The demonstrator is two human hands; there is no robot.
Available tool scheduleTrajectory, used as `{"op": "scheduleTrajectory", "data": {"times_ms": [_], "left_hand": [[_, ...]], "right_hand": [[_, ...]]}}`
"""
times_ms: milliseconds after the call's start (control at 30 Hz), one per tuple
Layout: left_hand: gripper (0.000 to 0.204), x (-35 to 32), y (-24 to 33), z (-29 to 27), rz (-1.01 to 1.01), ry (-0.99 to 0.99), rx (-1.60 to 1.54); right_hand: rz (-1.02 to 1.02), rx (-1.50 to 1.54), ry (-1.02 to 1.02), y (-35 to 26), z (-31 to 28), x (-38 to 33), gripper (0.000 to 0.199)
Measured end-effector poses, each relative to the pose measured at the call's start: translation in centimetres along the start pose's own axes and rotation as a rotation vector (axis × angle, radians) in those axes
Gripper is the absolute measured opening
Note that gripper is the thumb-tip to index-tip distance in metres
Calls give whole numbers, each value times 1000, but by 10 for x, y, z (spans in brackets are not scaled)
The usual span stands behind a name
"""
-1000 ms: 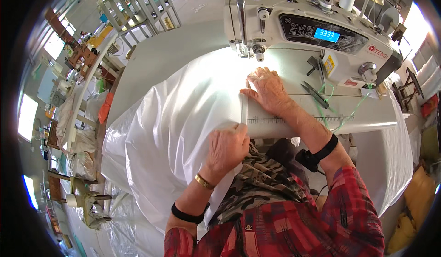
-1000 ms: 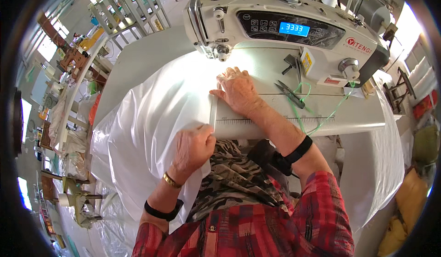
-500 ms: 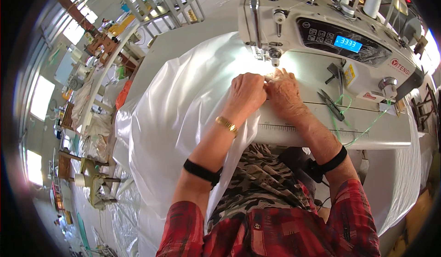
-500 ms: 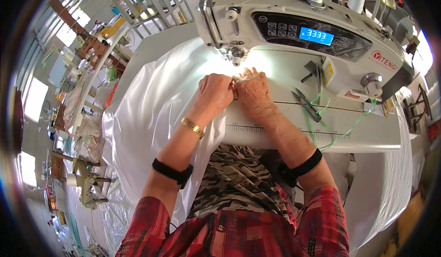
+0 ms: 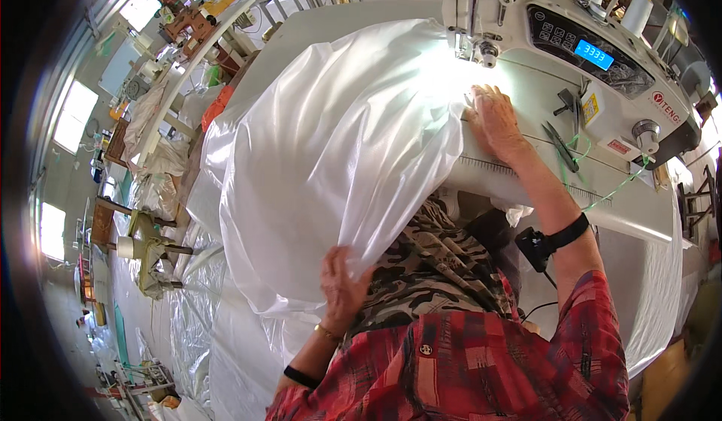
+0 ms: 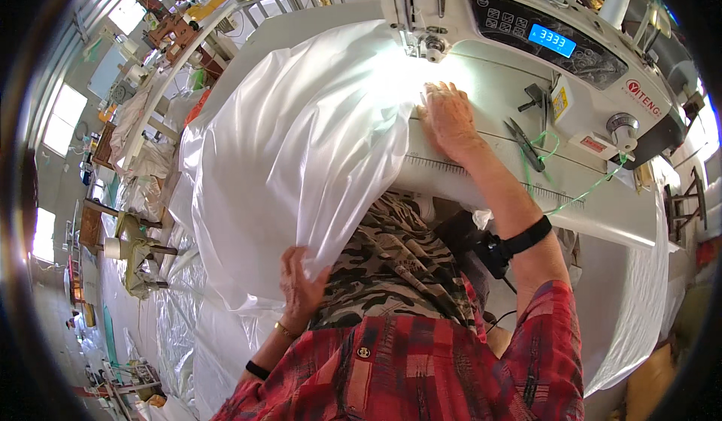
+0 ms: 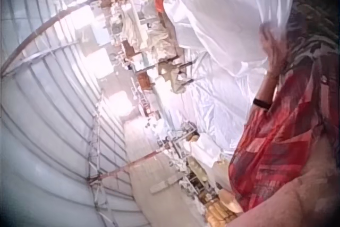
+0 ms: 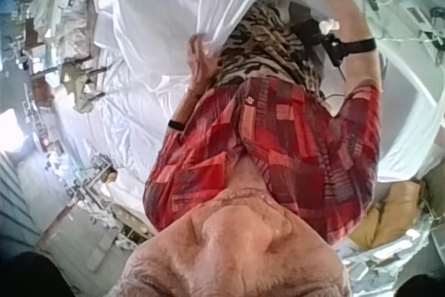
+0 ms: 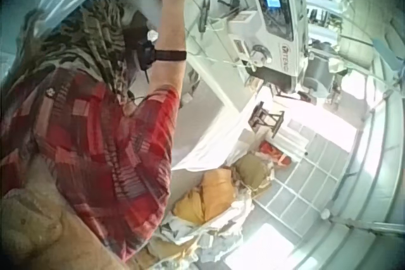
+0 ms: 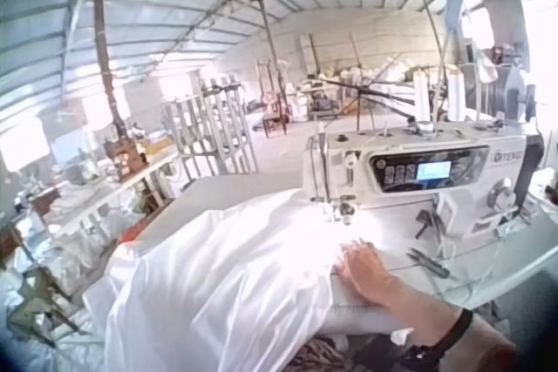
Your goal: Sewing together large sheets of white plastic using an industrial sewing machine.
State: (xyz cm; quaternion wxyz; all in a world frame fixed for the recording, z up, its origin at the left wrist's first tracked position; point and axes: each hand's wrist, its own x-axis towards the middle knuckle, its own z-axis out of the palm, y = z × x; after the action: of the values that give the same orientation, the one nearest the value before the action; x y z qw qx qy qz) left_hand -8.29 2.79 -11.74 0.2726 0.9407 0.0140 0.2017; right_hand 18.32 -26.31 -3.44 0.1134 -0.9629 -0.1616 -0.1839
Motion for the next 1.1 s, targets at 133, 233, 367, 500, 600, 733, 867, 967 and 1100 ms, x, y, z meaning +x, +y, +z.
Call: {"op": "scheduleTrajectory", "data": {"times_ms": [133,233,367,500,600,733,867,967,1100], "left_hand": [[27,-61,-87,7,-181,-104,86],[16,-76,-126,-1,-450,-239,-211],[28,-98,-159,-98,-62,-59,189],[23,-12,-68,-174,-107,230,-190],[22,24,-47,-192,-810,401,-1276],[22,37,-49,-208,-778,388,-1305],[37,58,-27,-219,-691,199,-1393],[36,75,-8,-221,-737,233,-1440],[34,80,-16,-225,-669,256,-1413]], "right_hand": [[-41,225,169,-14,-8,-26,32],[-10,389,340,-27,-21,-43,21],[-113,453,414,-51,-31,-78,15],[-341,395,437,-77,-19,-112,14],[-29,693,153,-104,-1,-135,14],[-310,423,243,-117,-12,-126,17],[-411,165,375,-103,-48,-72,20],[-415,13,225,-92,-39,-47,22],[-178,-53,-336,-99,-56,-25,29]]}}
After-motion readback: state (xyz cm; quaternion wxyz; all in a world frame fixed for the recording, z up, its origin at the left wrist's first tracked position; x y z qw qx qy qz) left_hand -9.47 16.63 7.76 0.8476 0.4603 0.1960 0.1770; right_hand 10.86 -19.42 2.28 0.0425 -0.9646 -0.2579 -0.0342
